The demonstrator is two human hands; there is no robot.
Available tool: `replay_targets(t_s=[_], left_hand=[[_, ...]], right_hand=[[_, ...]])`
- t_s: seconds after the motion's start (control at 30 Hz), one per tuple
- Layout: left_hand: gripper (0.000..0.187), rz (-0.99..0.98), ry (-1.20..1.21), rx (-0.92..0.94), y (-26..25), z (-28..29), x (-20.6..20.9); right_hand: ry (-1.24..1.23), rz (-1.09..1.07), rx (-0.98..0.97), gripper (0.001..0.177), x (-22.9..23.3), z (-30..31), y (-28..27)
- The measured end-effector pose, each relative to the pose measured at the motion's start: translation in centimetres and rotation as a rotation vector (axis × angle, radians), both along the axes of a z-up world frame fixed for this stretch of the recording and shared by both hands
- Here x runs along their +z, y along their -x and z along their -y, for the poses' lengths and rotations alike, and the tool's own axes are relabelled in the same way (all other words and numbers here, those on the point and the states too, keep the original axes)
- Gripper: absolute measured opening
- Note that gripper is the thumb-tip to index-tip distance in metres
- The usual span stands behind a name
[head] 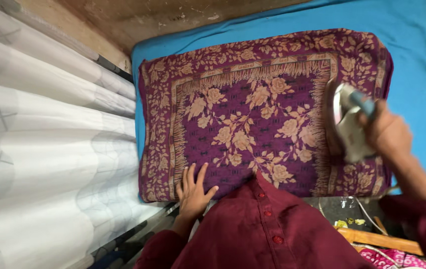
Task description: The person irons a purple patterned cloth on a blue ironing board. They unfold and smooth the cloth, then use an iron to press it flat, flipping it over to iron the other side.
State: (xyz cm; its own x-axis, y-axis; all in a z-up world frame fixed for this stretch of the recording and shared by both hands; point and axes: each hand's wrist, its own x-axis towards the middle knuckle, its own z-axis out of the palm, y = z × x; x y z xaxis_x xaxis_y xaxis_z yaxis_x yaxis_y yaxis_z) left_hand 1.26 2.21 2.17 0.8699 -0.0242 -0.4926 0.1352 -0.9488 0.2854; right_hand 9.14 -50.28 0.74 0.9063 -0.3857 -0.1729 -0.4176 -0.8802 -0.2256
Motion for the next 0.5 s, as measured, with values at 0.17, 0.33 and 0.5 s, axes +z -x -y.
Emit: replay_targets(t_s=[0.17, 0.33, 0.5], left_hand=[[0.088, 0.045, 0.015, 0.086, 0.7, -3.5, 0.2], [0.072, 0.083, -0.030, 0.072, 0.2, -4.1, -1.0], [0.067, 0.223, -0.056, -0.138, -0.9, -2.9, -1.4]], right_hand=[[0.082, 0.167, 0.022, 0.050, -2.5, 7.3, -3.9], [-0.194, -0.066, -0.131, 0.056, -0.4, 9.2, -8.4], [-0.334, -0.047, -0.199, 0.062, 2.3, 4.2, -4.9]])
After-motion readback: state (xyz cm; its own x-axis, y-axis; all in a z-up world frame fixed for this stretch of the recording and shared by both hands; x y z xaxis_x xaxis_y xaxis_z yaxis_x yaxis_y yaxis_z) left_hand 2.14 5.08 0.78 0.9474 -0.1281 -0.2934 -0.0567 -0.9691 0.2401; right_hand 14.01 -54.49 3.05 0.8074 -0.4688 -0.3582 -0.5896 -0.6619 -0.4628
